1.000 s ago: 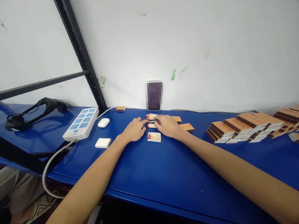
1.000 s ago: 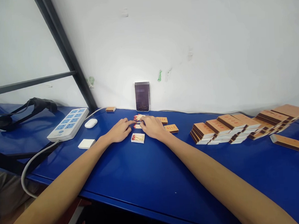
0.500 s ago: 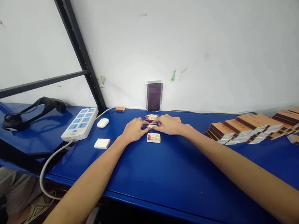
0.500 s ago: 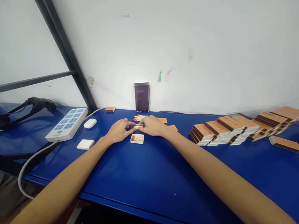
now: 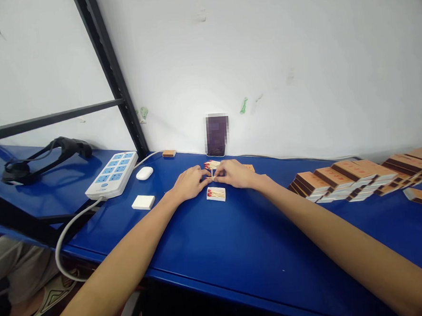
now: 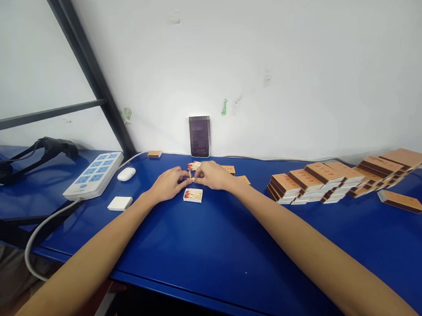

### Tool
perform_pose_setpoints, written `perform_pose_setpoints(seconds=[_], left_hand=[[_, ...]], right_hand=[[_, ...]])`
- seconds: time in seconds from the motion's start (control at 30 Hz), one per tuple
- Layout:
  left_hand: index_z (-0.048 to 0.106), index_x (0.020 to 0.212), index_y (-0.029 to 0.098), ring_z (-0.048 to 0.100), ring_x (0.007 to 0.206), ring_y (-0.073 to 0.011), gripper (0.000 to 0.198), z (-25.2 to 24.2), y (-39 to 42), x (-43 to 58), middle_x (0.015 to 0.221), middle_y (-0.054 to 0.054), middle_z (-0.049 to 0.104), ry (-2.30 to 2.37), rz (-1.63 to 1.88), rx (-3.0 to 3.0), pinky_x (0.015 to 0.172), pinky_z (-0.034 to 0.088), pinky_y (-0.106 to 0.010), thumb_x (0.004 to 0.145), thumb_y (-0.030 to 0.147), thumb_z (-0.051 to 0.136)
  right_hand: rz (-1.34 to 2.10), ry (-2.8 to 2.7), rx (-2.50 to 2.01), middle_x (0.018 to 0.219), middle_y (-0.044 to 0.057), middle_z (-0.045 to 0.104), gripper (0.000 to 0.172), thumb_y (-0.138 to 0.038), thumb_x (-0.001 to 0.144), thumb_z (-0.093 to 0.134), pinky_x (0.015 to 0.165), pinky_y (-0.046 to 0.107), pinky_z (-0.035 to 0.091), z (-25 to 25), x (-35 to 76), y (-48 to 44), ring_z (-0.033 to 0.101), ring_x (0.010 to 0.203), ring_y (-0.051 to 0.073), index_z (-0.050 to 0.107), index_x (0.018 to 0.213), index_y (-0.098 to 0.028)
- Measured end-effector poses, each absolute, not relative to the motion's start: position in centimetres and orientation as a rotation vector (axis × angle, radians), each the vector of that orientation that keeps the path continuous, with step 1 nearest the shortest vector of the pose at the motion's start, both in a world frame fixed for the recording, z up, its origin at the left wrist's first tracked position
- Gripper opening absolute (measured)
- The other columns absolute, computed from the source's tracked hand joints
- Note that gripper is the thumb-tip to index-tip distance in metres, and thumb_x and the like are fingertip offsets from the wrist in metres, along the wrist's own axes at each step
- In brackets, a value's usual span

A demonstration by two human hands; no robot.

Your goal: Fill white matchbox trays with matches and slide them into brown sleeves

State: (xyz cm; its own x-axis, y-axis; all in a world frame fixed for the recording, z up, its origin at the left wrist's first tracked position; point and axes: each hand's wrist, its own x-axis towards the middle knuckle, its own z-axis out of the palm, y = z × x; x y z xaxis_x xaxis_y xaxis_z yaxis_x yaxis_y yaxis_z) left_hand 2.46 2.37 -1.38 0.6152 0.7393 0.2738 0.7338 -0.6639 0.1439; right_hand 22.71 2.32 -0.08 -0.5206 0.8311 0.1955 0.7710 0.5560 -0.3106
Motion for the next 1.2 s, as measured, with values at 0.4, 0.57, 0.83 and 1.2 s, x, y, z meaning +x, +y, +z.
perform_pose_setpoints(seconds=[0.4, 0.57, 0.83, 1.2], left_hand=[[0.063, 0.105, 0.022, 0.059, 0.088, -0.0204, 0.031, -1.2, 2.1, 2.7, 0.092, -0.006, 0.062, 1.272, 0.448, 2.848, 0.072, 0.044, -0.029, 0.097, 0.042, 0.04], [0.062, 0.101, 0.022, 0.059, 0.084, -0.0195, 0.031, -1.3, 2.2, 2.7, 0.09, -0.005, 0.062, 1.253, 0.481, 2.849, 0.069, 0.042, -0.029, 0.097, 0.043, 0.039], [0.067, 0.098, 0.023, 0.059, 0.082, -0.0192, 0.027, -1.3, 2.4, 2.7, 0.088, -0.005, 0.06, 1.289, 0.495, 2.815, 0.069, 0.042, -0.029, 0.095, 0.037, 0.045], [0.065, 0.098, 0.021, 0.057, 0.091, -0.0213, 0.027, -1.3, 2.4, 2.8, 0.096, -0.007, 0.059, 1.284, 0.458, 2.854, 0.08, 0.045, -0.033, 0.096, 0.035, 0.042]], right_hand=[[0.311, -2.501, -1.324, 0.079, 0.002, 0.071, 0.018, -0.027, 0.085, 0.056, 0.065, 0.025, 0.039, 0.0, 22.5, 2.2, 0.059, 0.069, 0.014, 0.073, 0.086, -0.018], [0.267, -2.497, -1.348, 0.075, 0.002, 0.069, 0.019, -0.028, 0.085, 0.055, 0.061, 0.024, 0.036, 0.6, 22.5, 1.8, 0.057, 0.066, 0.013, 0.07, 0.081, -0.019], [0.424, -2.503, -1.428, 0.07, 0.001, 0.069, 0.022, -0.037, 0.079, 0.061, 0.058, 0.023, 0.037, 1.1, 21.9, 1.2, 0.058, 0.066, 0.014, 0.066, 0.068, -0.019], [0.562, -2.54, -1.447, 0.068, 0.0, 0.067, 0.011, -0.025, 0.073, 0.059, 0.054, 0.022, 0.037, 4.0, 22.1, -0.2, 0.056, 0.061, 0.013, 0.066, 0.068, -0.018]])
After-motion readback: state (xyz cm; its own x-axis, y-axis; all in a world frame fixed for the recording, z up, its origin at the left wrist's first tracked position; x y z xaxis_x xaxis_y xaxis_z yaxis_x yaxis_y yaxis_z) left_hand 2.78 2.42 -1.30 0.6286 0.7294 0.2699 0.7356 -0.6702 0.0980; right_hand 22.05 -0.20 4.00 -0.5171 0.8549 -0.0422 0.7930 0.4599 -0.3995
